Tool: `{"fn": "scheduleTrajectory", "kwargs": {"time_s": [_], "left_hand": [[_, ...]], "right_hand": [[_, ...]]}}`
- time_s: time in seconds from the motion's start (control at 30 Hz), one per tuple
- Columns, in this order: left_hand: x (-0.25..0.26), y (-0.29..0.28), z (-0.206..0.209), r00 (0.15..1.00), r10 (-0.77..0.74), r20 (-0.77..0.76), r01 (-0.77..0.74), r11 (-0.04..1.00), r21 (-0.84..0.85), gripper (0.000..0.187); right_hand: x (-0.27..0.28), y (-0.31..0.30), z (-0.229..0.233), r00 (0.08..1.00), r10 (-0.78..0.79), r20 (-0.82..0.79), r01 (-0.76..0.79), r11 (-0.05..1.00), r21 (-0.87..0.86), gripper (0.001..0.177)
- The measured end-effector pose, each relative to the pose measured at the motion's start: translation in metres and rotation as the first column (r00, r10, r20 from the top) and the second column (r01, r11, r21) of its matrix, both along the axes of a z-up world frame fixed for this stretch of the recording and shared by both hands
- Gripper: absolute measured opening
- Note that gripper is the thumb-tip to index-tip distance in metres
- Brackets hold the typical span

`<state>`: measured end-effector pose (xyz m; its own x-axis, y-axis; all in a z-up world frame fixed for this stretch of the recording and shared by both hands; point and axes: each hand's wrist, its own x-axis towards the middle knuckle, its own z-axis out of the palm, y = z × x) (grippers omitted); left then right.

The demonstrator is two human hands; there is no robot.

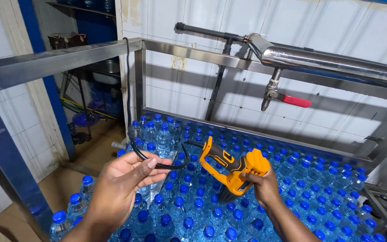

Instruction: Using a handheld heat gun to shrink plastic safety seals onto the caps of numerous water bottles arranged in a tray.

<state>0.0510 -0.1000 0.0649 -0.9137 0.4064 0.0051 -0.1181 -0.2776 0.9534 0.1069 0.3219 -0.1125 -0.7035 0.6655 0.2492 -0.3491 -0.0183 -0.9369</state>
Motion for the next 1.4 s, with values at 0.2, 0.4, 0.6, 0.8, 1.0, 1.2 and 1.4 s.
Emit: {"fn": "scheduleTrajectory", "kwargs": {"time_s": [0.2,0.4,0.6,0.8,1.0,1.2,1.4], "left_hand": [[-0.004,0.001,-0.011,0.999,-0.031,0.013,0.031,0.999,-0.007,0.038],[0.007,-0.014,0.017,0.985,0.054,0.162,-0.050,0.998,-0.030,0.036],[-0.003,-0.027,0.013,0.961,0.104,0.255,-0.089,0.994,-0.068,0.026],[-0.026,-0.027,-0.018,0.979,0.087,0.184,-0.075,0.995,-0.069,0.028],[-0.022,-0.017,0.001,0.999,0.001,0.039,0.004,0.989,-0.146,0.032],[-0.036,-0.012,-0.008,0.987,-0.041,-0.157,0.033,0.998,-0.052,0.030],[-0.065,0.013,-0.014,0.987,-0.004,-0.162,0.012,0.999,0.049,0.088]], "right_hand": [[-0.016,-0.002,-0.003,0.992,-0.109,-0.057,0.111,0.993,0.034,0.076],[-0.033,-0.028,-0.008,0.995,0.039,-0.095,-0.044,0.998,-0.047,0.066],[-0.064,-0.045,0.002,0.999,-0.032,-0.024,0.032,0.999,-0.006,0.084],[-0.063,-0.047,0.010,0.997,0.009,0.082,-0.009,1.000,0.008,0.083],[-0.091,-0.025,0.003,0.996,-0.083,0.021,0.080,0.991,0.105,0.085],[-0.104,-0.020,0.008,0.997,-0.057,0.055,0.052,0.996,0.077,0.086],[-0.132,0.006,-0.001,0.984,-0.172,0.034,0.166,0.977,0.136,0.085]]}}
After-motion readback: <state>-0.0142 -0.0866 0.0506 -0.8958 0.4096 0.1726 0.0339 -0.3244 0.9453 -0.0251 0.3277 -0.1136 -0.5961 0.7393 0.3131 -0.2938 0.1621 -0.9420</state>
